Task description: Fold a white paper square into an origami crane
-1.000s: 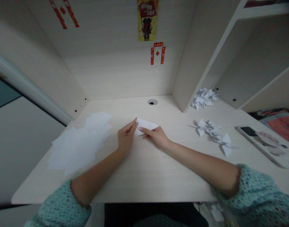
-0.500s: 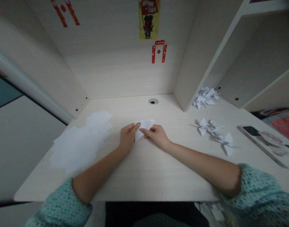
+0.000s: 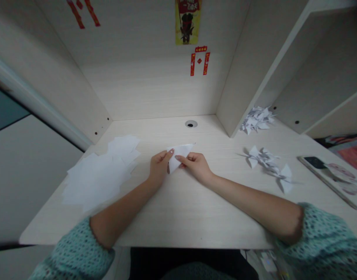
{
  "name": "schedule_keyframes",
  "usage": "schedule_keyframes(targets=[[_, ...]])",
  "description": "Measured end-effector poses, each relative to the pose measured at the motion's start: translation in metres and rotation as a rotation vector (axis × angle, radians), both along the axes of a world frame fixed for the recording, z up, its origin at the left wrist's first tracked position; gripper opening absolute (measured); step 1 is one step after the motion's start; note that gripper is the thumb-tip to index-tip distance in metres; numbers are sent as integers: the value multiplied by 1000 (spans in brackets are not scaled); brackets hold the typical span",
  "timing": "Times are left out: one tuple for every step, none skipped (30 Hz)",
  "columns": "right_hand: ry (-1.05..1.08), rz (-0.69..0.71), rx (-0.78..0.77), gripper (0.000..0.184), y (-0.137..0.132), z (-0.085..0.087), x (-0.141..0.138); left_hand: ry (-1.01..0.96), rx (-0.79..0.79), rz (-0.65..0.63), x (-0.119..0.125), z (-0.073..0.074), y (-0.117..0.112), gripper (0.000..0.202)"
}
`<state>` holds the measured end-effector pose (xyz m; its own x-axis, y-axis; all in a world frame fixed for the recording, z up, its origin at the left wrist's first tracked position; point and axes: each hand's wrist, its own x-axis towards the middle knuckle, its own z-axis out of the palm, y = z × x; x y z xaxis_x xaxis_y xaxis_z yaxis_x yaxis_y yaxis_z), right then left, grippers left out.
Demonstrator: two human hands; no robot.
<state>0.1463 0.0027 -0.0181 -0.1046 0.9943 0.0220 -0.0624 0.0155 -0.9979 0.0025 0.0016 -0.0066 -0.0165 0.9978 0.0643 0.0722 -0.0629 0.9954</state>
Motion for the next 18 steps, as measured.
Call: schedule_keyframes(targets=[[0, 2, -8, 40, 0, 0, 0, -10, -1, 9, 0, 0, 0, 43], [0, 2, -16, 40, 0, 1, 0, -20, -2, 19, 0, 0, -1, 43], [0, 1, -24, 41, 0, 2, 0, -27, -4, 30, 1, -1, -1, 43], [2, -1, -31, 41, 0, 3, -1, -32, -5, 39, 1, 0, -1, 43], [8, -1, -36, 41, -1, 4, -1, -34, -6, 46, 1, 0, -1, 43], [14, -1, -40, 41, -1, 5, -2, -34, -5, 51, 1, 0, -1, 42], [19, 0, -43, 41, -1, 6, -2, -34, -3, 54, 1, 1, -1, 42], [19, 2, -44, 41, -1, 6, -2, -34, 1, 57, 1, 2, -1, 42], [9, 0, -39, 41, -1, 6, -2, -34, 2, 59, 1, 2, -1, 41], [-14, -5, -25, 42, 0, 5, -1, -37, 1, 59, 1, 3, -1, 41], [-44, -10, -4, 42, 2, 3, 0, -43, -4, 58, 1, 2, 0, 41], [-86, -24, 36, 43, 3, 1, 1, -52, -11, 56, 1, 2, 0, 40], [-125, -30, 73, 45, 5, -1, 3, -61, -20, 55, 0, 1, 1, 40], [-147, -22, 96, 45, 6, -4, 4, -69, -27, 53, 0, -1, 2, 40], [-162, 11, 104, 44, 8, -5, 5, -74, -29, 56, -1, -2, 2, 39], [-163, 32, 108, 43, 9, -7, 6, -74, -29, 59, -2, -3, 3, 40], [-158, 46, 108, 43, 10, -8, 7, -70, -27, 59, -2, -4, 3, 40], [-149, 51, 108, 43, 10, -8, 7, -63, -23, 58, -3, -4, 4, 40]])
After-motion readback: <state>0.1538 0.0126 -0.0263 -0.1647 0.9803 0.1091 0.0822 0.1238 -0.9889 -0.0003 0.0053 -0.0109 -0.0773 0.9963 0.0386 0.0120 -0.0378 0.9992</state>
